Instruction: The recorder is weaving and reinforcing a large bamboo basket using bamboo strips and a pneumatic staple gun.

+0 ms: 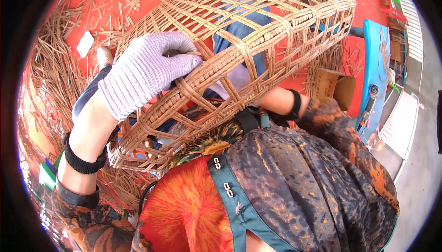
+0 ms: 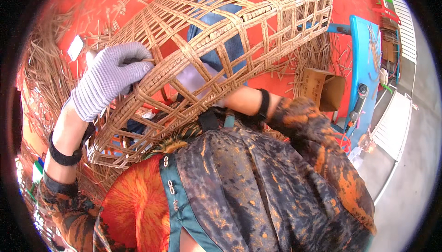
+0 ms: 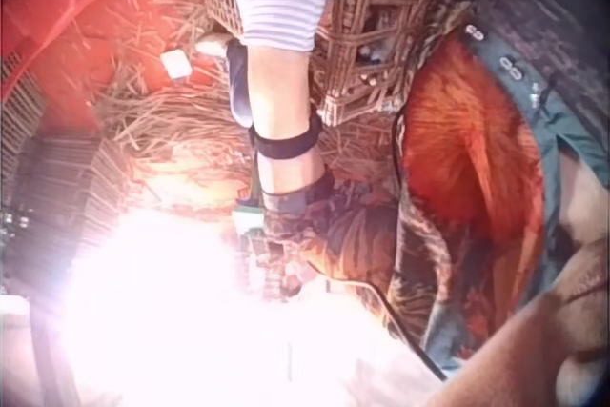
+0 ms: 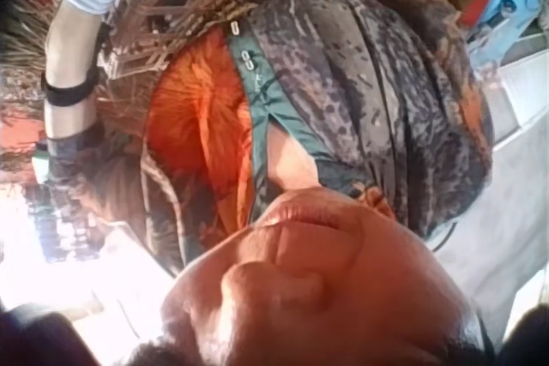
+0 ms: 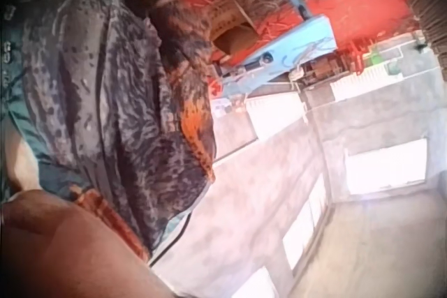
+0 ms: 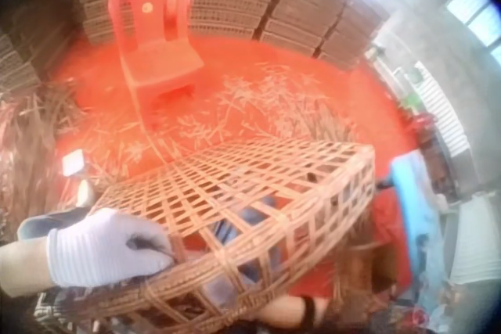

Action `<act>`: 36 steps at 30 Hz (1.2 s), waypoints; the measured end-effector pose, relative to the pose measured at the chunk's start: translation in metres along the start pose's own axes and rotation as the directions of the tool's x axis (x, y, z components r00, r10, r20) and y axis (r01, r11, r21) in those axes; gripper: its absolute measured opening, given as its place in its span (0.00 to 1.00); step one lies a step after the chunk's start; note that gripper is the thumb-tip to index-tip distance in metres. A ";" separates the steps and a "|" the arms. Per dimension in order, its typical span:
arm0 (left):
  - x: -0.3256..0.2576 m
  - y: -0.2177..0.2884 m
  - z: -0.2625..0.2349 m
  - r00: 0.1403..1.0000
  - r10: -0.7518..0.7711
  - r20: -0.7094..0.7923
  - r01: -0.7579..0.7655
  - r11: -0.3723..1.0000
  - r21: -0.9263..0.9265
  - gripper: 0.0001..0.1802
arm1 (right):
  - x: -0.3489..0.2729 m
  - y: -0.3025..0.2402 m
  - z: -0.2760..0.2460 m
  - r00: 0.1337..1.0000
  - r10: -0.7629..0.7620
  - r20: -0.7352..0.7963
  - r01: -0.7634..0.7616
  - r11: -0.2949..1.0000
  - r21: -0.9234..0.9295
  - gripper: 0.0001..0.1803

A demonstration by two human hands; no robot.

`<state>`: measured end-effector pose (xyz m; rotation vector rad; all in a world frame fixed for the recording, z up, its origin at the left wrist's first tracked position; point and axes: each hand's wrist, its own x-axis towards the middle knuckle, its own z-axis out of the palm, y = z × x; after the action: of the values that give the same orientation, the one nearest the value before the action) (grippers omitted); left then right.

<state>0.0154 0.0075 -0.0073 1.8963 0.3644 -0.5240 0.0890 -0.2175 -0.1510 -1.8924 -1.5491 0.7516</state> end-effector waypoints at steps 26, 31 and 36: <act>-0.005 -0.007 0.011 0.999 0.034 0.003 -0.034 0.989 -0.145 0.09 | 0.027 -0.093 -0.156 0.947 -0.303 0.104 0.320 0.902 -0.290 0.21; -0.007 -0.009 0.023 0.998 0.057 -0.010 -0.058 0.980 -0.190 0.08 | -0.004 -0.085 -0.138 0.928 -0.368 0.051 0.358 0.847 -0.393 0.18; -0.013 -0.011 0.021 1.000 0.008 0.029 -0.001 0.973 -0.230 0.08 | -0.012 -0.083 -0.122 0.906 -0.421 -0.040 0.363 0.825 -0.433 0.20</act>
<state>-0.0052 -0.0082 -0.0156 1.6635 0.3843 -0.4846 0.1217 -0.2256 -0.0071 -1.7584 -2.0434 0.1052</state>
